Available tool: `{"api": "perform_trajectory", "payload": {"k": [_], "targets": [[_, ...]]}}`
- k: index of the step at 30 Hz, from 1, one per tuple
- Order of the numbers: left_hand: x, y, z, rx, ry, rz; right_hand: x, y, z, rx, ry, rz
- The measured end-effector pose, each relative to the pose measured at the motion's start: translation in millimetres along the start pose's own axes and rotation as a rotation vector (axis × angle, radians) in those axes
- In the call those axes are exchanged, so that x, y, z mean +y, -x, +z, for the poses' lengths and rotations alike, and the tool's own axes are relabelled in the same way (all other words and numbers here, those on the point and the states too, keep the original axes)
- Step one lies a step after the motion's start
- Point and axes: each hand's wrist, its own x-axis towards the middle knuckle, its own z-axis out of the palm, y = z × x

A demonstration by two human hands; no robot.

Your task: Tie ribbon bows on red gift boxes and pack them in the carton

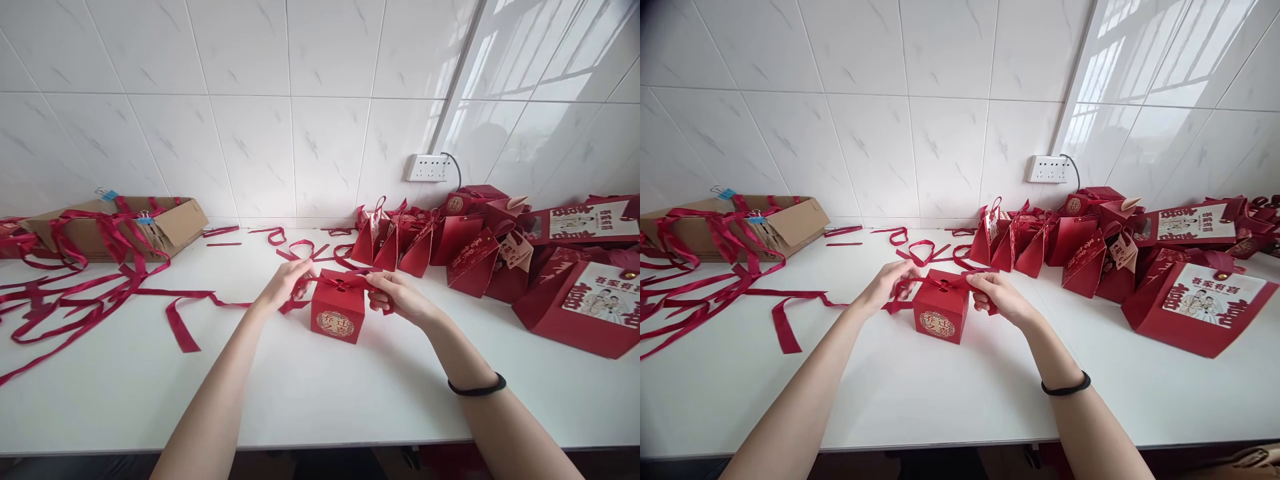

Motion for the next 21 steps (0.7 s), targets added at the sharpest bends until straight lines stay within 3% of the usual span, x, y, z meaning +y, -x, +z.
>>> {"api": "perform_trajectory", "payload": {"k": [3,5,8,13,21], "targets": [[0,0,-3.4,-0.058,-0.002,-0.214,2,-1,-1,-0.003,0.041,0.026],[-1,1,-4.8,-0.111,-0.051,-0.251,3,-2,-2,-0.051,0.041,0.005],[-3,2,-6.0,-0.19,-0.017,-0.199,4,-3,-4,-0.1,0.063,-0.028],[-13,-1,-5.8,-0.118,0.121,-0.119,5,-3,-5,-0.204,-0.021,-0.014],[-30,-5,-7.4,-0.224,0.251,-0.087,13,-7,-11,-0.285,-0.108,-0.02]]}}
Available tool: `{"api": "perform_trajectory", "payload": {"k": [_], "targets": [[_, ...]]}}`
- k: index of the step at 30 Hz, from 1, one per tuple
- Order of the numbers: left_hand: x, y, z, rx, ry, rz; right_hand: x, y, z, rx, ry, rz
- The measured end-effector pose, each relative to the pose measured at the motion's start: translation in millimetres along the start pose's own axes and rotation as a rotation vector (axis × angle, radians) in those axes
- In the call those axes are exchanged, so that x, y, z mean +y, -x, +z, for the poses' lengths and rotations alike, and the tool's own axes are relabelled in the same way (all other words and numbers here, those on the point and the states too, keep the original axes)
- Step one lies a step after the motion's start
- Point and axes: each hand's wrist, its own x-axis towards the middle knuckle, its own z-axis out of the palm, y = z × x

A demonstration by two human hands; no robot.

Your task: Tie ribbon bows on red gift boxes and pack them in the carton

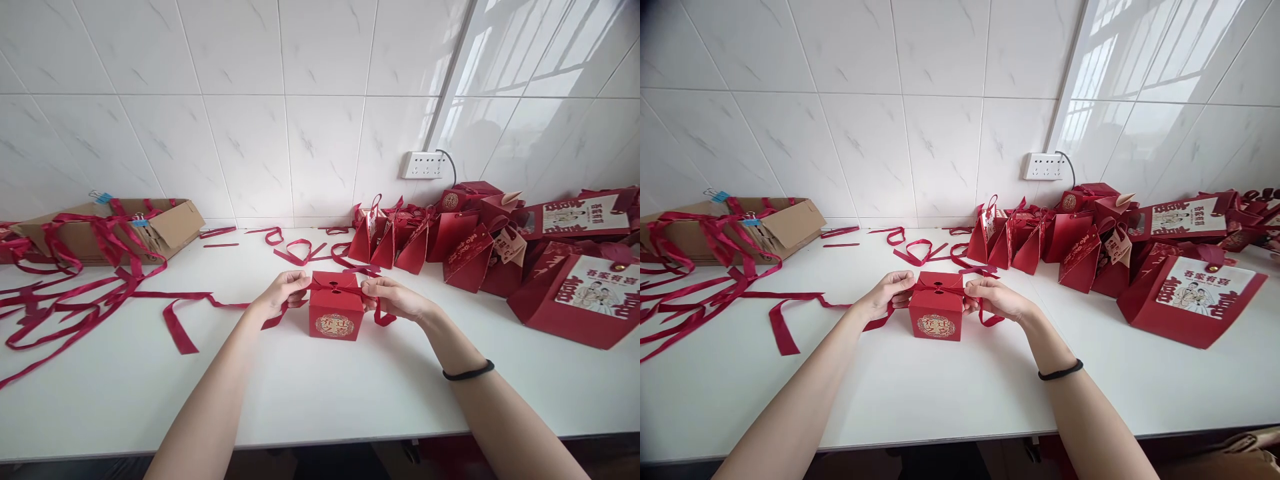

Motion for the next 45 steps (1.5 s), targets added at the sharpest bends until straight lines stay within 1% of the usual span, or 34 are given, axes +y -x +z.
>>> {"api": "perform_trajectory", "payload": {"k": [6,9,11,14,16,18,21,23,26,29,31,34,38,41,45], "targets": [[-2,3,-4.0,-0.015,-0.044,0.009,5,2,-13,-0.034,0.021,0.034],[0,4,-2.9,-0.004,-0.046,-0.004,3,5,-18,0.03,0.11,-0.005],[4,5,-0.8,0.013,-0.049,-0.031,-2,7,-16,0.119,0.196,-0.107],[12,7,3.6,0.01,-0.072,-0.085,-13,9,-3,0.219,0.292,-0.275],[17,8,6.1,0.009,-0.089,-0.091,-19,6,11,0.244,0.303,-0.326],[21,9,7.6,0.038,-0.131,-0.058,-20,1,23,0.289,0.281,-0.346],[25,9,9.0,0.057,-0.192,-0.004,-15,-11,37,0.406,0.274,-0.361],[27,9,10.4,0.033,-0.186,-0.006,-11,-19,44,0.457,0.32,-0.363],[34,9,13.7,0.004,-0.22,-0.059,-8,-26,51,0.495,0.358,-0.363],[48,15,17.3,-0.045,-0.372,-0.088,-7,-29,55,0.546,0.368,-0.37],[60,21,19.4,-0.065,-0.58,-0.045,-6,-29,56,0.555,0.417,-0.391],[74,27,21.6,-0.062,-0.933,-0.012,-4,-29,54,0.527,0.455,-0.409],[87,32,24.9,-0.072,-1.225,-0.03,0,-28,54,0.508,0.279,-0.396],[97,35,29.1,-0.091,-1.332,-0.016,-2,-26,56,0.523,0.186,-0.338],[109,35,36.5,-0.138,-1.336,-0.002,-6,-26,58,0.543,0.212,-0.259]]}}
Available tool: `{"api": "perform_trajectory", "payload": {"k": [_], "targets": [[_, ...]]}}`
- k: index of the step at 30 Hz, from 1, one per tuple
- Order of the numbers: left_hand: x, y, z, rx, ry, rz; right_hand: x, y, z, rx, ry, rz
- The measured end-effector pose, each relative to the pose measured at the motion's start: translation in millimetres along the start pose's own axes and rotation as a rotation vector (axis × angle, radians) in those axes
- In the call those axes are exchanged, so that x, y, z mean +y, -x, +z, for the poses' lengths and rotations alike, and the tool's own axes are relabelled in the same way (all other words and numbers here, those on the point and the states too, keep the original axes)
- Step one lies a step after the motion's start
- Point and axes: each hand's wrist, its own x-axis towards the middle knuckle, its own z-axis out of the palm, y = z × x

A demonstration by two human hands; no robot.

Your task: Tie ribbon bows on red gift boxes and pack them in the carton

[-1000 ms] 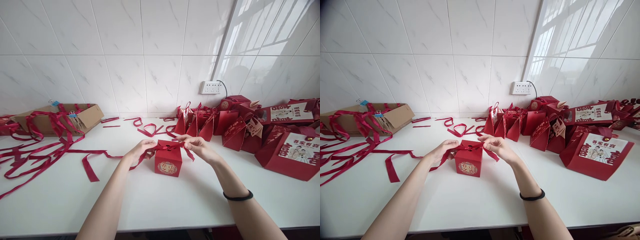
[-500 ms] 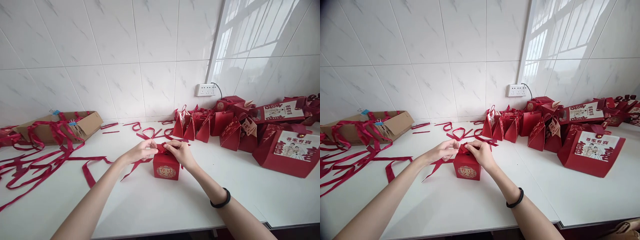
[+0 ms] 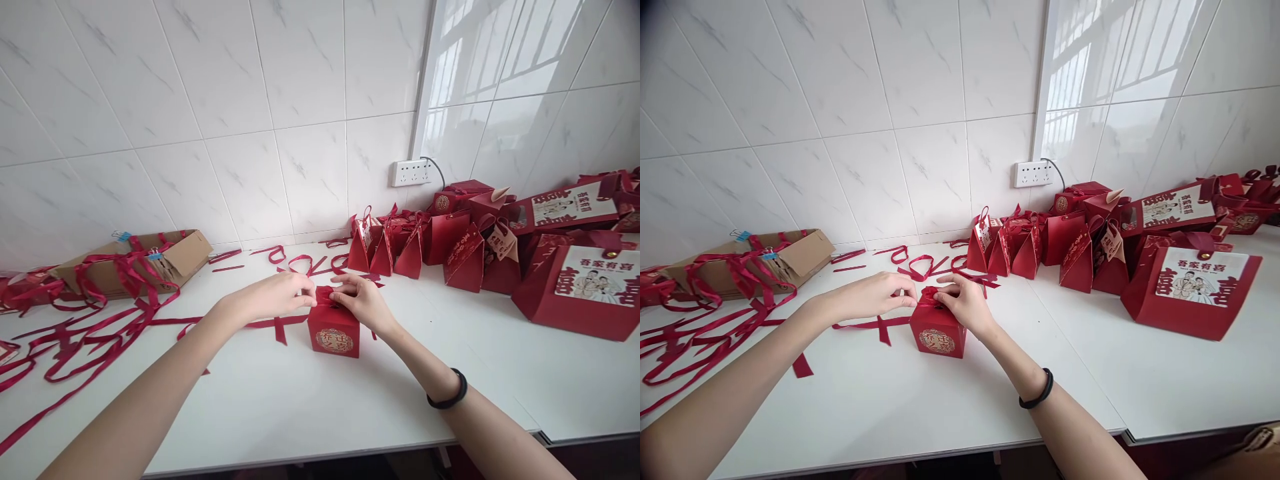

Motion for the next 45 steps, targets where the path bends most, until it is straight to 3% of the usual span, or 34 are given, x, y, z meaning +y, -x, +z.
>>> {"api": "perform_trajectory", "payload": {"k": [3,7,11,19,22,26,30,34,41,45], "targets": [[10,-7,-4.7,-0.001,-0.054,-0.002,-1,-1,-1,-0.037,0.031,-0.033],[26,-23,-10.7,0.107,-0.131,0.033,1,0,-3,-0.071,0.091,-0.135],[22,-43,-7.8,0.172,-0.019,0.09,4,0,-4,-0.085,0.083,-0.16],[-25,-54,49.6,0.372,0.463,0.083,5,-1,-4,-0.074,-0.049,-0.098],[-26,-45,65.5,0.398,0.504,0.065,3,0,-2,-0.028,-0.063,-0.083],[-16,-31,72.5,0.449,0.442,0.098,2,1,-1,-0.008,-0.06,-0.08],[-5,-24,71.8,0.439,0.48,0.153,2,2,-1,0.019,-0.034,-0.093],[1,-25,71.0,0.385,0.618,0.061,1,3,-1,0.043,0.026,-0.104],[-1,-34,75.3,0.419,0.772,-0.051,1,2,-7,0.01,-0.009,-0.127],[0,-34,76.1,0.336,0.969,-0.086,2,0,-10,-0.006,-0.006,-0.15]]}}
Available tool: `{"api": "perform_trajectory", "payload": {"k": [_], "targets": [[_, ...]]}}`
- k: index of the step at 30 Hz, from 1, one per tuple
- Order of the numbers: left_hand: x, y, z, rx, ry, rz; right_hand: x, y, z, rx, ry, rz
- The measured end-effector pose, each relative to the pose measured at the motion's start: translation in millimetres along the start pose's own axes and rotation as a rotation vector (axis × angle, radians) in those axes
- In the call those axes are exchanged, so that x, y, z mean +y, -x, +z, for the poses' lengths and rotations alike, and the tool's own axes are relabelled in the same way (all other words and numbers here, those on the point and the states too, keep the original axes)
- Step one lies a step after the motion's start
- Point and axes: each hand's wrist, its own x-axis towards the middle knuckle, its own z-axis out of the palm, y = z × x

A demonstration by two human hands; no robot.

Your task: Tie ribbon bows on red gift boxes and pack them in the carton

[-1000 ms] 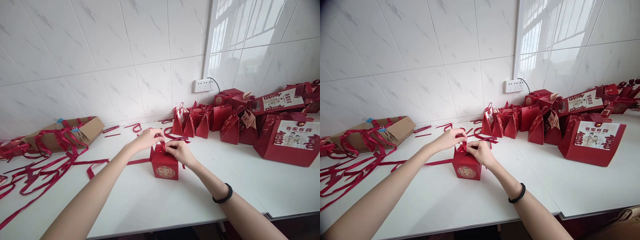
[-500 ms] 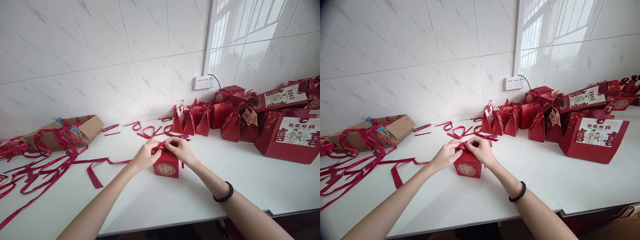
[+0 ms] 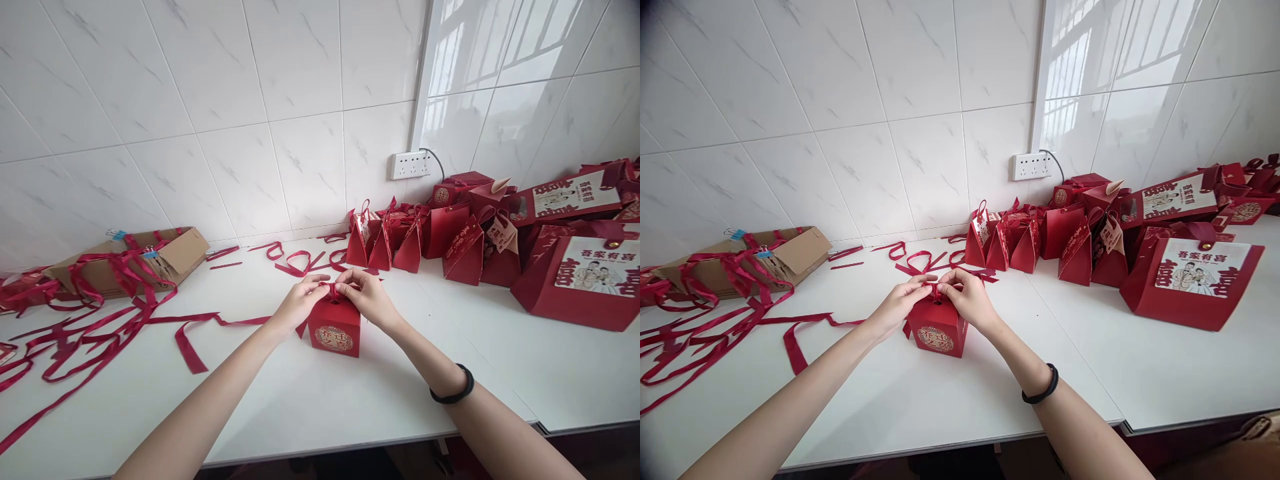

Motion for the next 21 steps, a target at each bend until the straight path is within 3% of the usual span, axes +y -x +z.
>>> {"api": "perform_trajectory", "payload": {"k": [4,8,14,21], "targets": [[2,2,1.3,-0.059,0.141,-0.061,2,0,1,-0.038,0.032,-0.017],[3,3,2.1,-0.014,0.175,-0.06,0,2,-2,0.006,0.148,-0.089],[5,4,3.0,0.006,0.167,-0.066,-5,7,-17,-0.078,0.456,-0.308],[4,4,1.9,0.01,0.05,-0.014,3,7,-19,-0.031,0.573,-0.545]]}}
